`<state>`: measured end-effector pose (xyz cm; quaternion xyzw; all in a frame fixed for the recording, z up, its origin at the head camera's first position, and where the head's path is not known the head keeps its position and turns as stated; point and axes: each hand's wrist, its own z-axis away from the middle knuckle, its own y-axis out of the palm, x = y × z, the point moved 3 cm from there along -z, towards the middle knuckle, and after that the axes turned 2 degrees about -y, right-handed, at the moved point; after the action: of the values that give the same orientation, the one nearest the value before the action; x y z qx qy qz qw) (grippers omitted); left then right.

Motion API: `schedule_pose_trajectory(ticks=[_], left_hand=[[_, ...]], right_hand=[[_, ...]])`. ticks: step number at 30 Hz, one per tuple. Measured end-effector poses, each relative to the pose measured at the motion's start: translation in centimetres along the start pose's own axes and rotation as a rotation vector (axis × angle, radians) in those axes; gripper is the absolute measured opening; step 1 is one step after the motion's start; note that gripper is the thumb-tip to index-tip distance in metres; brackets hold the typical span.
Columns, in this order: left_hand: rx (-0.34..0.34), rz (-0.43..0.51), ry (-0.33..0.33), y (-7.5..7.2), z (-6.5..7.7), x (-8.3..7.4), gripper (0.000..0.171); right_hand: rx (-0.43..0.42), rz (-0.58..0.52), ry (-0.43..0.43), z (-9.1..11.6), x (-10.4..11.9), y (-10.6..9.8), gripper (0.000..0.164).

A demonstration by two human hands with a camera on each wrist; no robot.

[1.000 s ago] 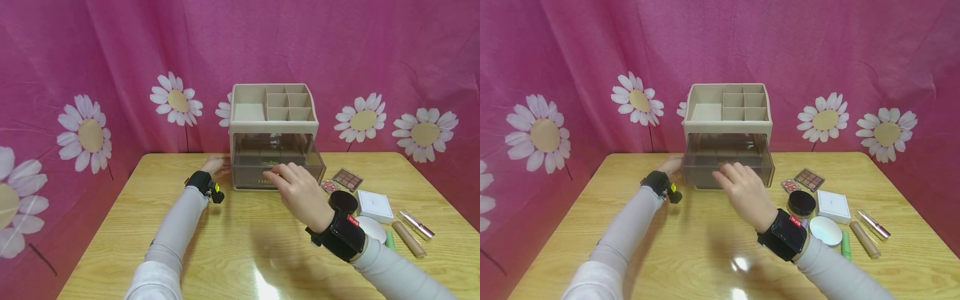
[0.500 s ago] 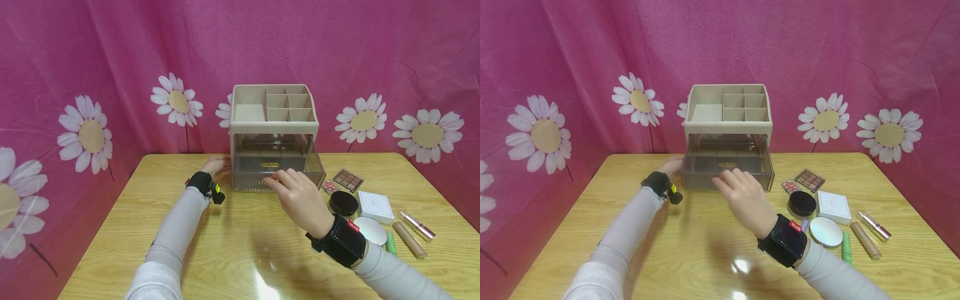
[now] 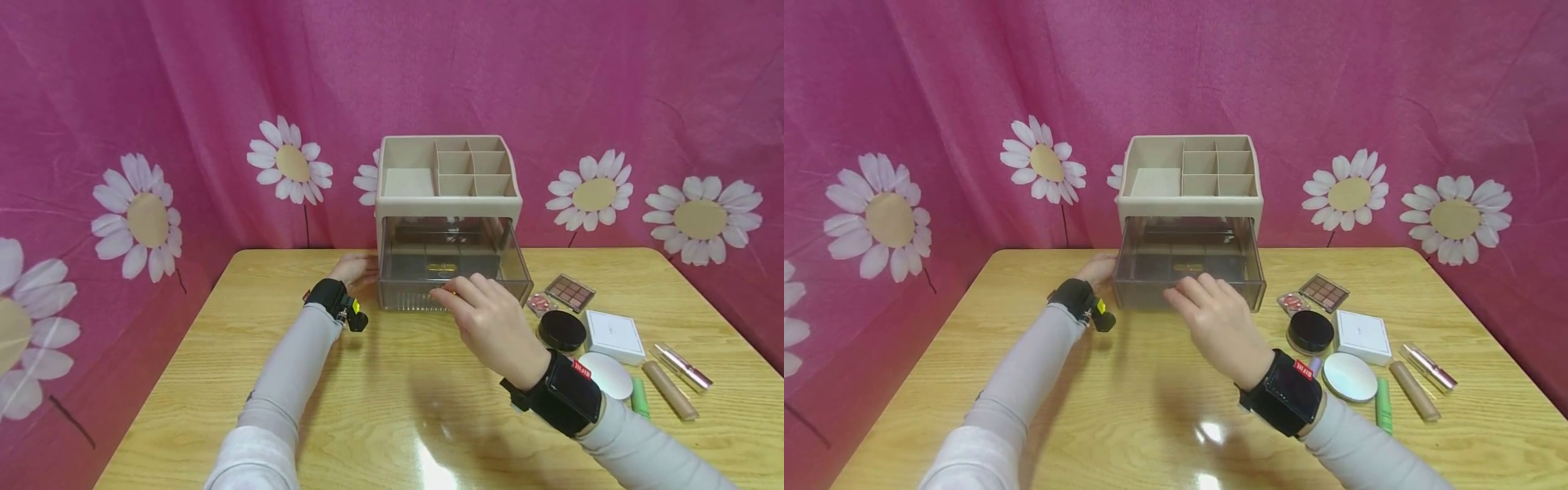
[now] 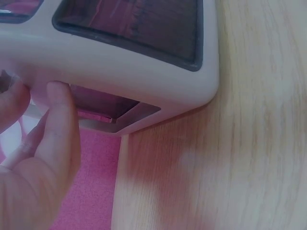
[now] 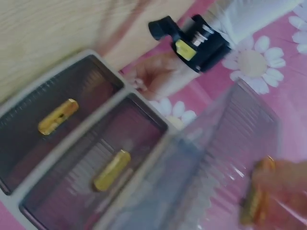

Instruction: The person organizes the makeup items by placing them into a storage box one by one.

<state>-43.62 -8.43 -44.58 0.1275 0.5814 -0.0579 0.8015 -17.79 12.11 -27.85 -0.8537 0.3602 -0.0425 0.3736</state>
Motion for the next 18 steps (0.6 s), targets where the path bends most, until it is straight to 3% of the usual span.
schedule_pose_trajectory(ticks=[1,3,6,9,11,13,14,18], left_hand=[[-0.007,0.0,-0.004,-0.7,-1.6,0.9,0.037],[-0.002,-0.001,0.001,-1.3,-3.4,1.7,0.037],[0.008,0.012,0.007,-1.6,-3.9,2.0,0.036],[0.003,0.013,0.008,-0.2,-0.2,0.1,0.035],[-0.039,-0.027,-0.031,1.4,3.0,-1.7,0.038],[-0.067,-0.053,-0.062,2.7,5.7,-3.3,0.042],[-0.067,-0.066,-0.062,3.1,6.5,-3.7,0.043],[-0.063,-0.073,-0.06,3.1,6.5,-3.7,0.043]], right_hand=[[0.012,-0.01,-0.003,-0.1,0.0,-0.2,0.03],[0.056,-0.045,-0.01,-0.3,-0.1,-0.8,0.029],[0.174,-0.142,0.015,-0.6,-0.4,-2.1,0.033],[0.278,-0.272,0.069,-0.7,-1.2,-3.8,0.039],[0.299,-0.335,0.114,-0.7,-2.1,-5.0,0.041],[0.268,-0.385,0.146,-0.7,-3.2,-6.1,0.044],[0.239,-0.394,0.158,-0.6,-3.7,-6.7,0.045],[0.141,-0.352,0.248,0.0,-6.0,-8.1,0.053]])
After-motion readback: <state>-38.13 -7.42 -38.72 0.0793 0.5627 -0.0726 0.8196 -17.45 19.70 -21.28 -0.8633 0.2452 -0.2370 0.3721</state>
